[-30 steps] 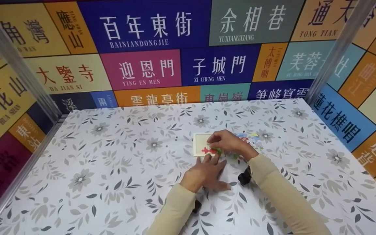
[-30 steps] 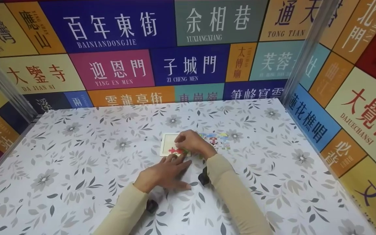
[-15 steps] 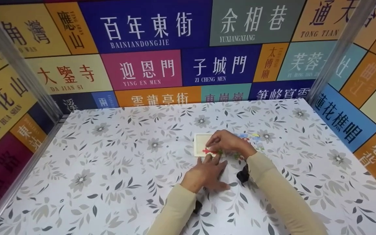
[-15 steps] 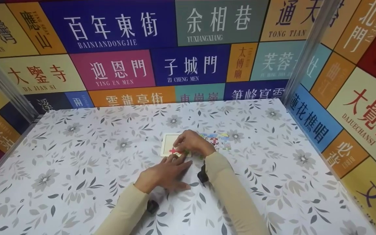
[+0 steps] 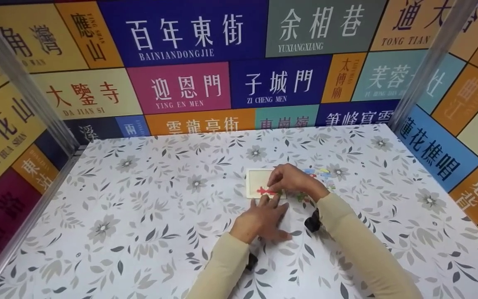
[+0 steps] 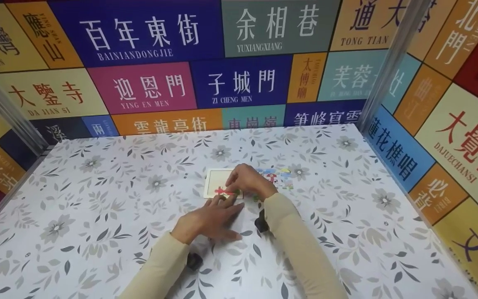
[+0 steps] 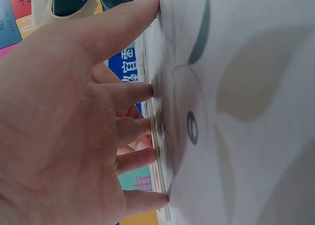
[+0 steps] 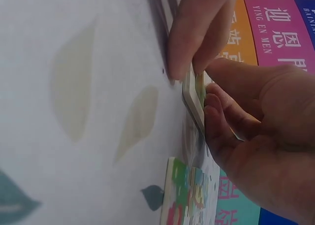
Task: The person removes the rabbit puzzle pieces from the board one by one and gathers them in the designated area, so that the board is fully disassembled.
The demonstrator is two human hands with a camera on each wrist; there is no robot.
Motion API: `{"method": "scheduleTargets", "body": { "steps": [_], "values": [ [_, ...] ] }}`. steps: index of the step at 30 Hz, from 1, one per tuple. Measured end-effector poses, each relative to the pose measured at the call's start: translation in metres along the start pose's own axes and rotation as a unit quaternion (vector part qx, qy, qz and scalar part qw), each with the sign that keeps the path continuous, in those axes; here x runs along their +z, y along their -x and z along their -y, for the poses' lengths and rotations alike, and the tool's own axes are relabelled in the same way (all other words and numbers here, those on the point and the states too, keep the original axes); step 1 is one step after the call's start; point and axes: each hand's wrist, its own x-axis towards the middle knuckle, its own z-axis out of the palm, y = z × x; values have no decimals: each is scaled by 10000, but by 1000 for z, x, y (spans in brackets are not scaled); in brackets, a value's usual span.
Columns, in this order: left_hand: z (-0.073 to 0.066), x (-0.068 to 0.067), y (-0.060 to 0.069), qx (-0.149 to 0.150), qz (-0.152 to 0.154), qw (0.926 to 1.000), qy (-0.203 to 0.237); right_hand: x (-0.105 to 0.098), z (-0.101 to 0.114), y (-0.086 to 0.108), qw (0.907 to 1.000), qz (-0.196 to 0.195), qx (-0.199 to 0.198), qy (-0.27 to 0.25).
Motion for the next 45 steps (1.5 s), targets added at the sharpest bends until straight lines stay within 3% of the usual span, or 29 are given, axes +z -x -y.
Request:
{"method": "scheduleTargets", "body": {
  "steps": [8,21,29,33,45],
  "values": [
    [1,-1,-2,21,6,9999,119,0,-1,1,9998,-43,124,-179],
    [0,-1,-4,24,-41,9999,118,0,6,0,9987,2,510,-22],
    [-1,0,-4,-53,-87,9999,134,-1,6,0,9989,118,460,36],
    [0,0,-2,-55,-122,9998,161,0,6,0,9996,150,179,164],
    [2,1,-3,-118,-67,9997,207,-8,7,2,9992,186,45,-358]
  ]
}}
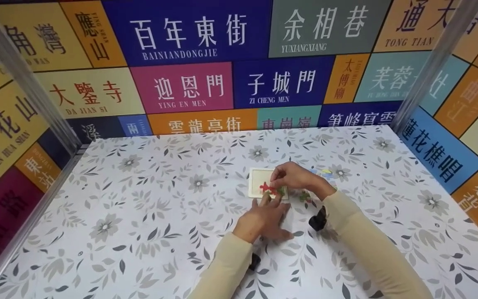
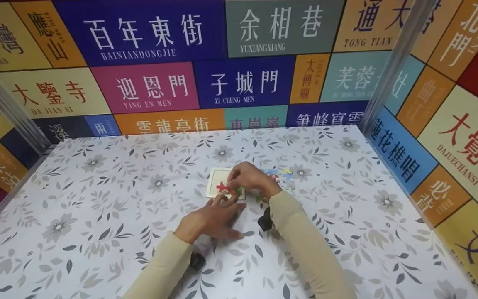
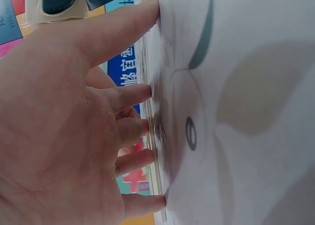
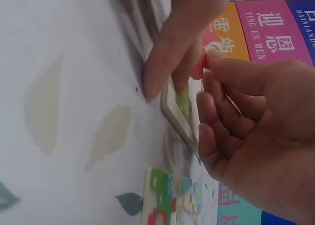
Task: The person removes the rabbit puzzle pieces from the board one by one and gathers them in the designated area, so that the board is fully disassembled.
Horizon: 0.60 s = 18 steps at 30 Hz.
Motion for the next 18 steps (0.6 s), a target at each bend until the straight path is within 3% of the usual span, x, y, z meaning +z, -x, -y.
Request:
{"method": "scheduleTargets", "body": {
  "steps": [6,18],
  "values": [
    [-1,0,-1,-15,-28,10000,-72,-20,-8,15,9997,-204,-43,-93],
    [-3,-1,0,-16,26,10000,-55,-65,-47,71,9995,-151,184,-185]
  ]
}}
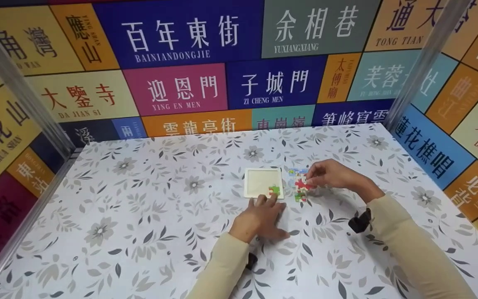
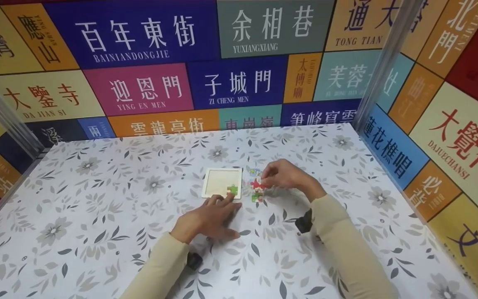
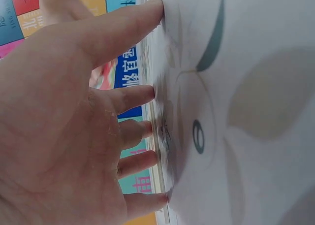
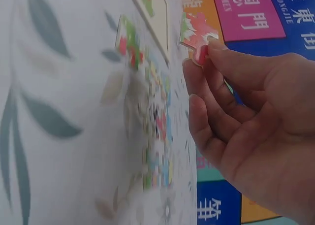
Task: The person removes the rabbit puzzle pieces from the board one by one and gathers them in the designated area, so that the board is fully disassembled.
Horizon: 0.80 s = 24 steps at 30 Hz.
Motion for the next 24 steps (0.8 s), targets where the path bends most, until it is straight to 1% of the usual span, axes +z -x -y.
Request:
{"method": "scheduleTargets", "body": {
  "steps": [5,10,13,16,20,24],
  "values": [
    [1,0,0,1,-10,10000,-45,-2,-10,9,9996,211,20,159],
    [5,-1,-2,81,47,9998,153,2,-14,11,9975,328,68,616],
    [9,-1,-3,183,49,9995,268,3,-14,11,9962,242,92,829],
    [10,-2,-3,247,30,9993,276,4,-14,11,9952,110,138,960],
    [10,-3,-2,229,18,9996,165,6,-14,11,9935,-19,268,1103],
    [9,-2,-3,139,4,9999,53,9,-14,10,9926,-126,343,1160]
  ]
}}
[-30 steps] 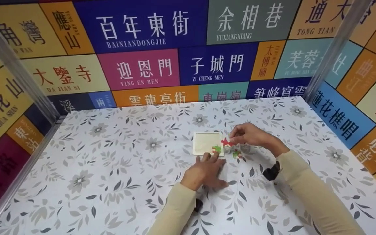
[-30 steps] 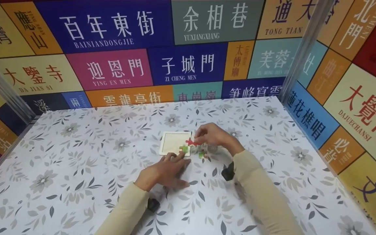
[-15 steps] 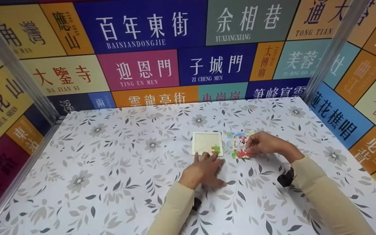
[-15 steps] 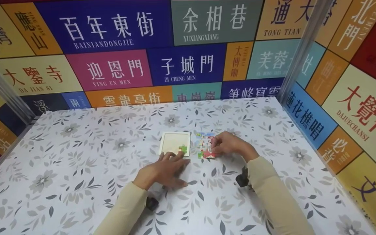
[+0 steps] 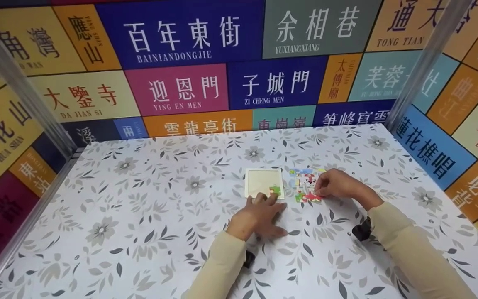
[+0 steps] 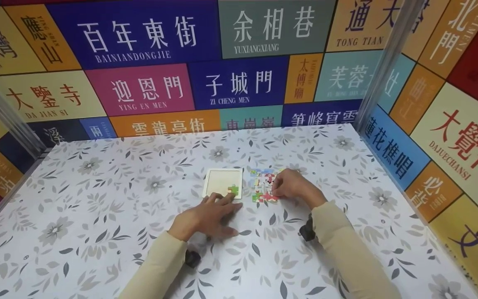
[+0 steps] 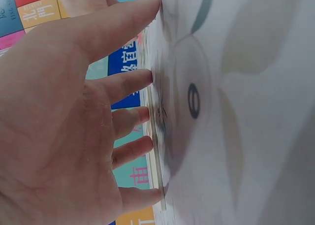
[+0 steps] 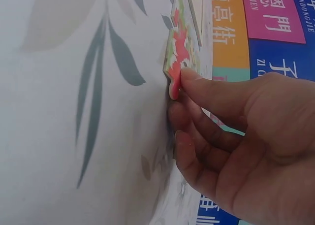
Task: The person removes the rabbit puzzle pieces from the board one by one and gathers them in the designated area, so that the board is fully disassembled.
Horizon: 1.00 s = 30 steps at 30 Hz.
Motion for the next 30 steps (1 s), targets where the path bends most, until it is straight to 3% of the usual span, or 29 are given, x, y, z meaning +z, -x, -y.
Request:
{"method": "scheduleTargets", "body": {
  "steps": [9,23,30],
  "values": [
    [-6,2,3,-84,-196,9997,-143,3,-6,0,9999,-111,69,-100],
    [-7,1,4,-110,-119,9997,-173,4,-10,1,9997,-60,-20,-253],
    [-6,2,3,-124,-65,9999,-73,2,-3,3,9994,-98,168,-277]
  ]
}}
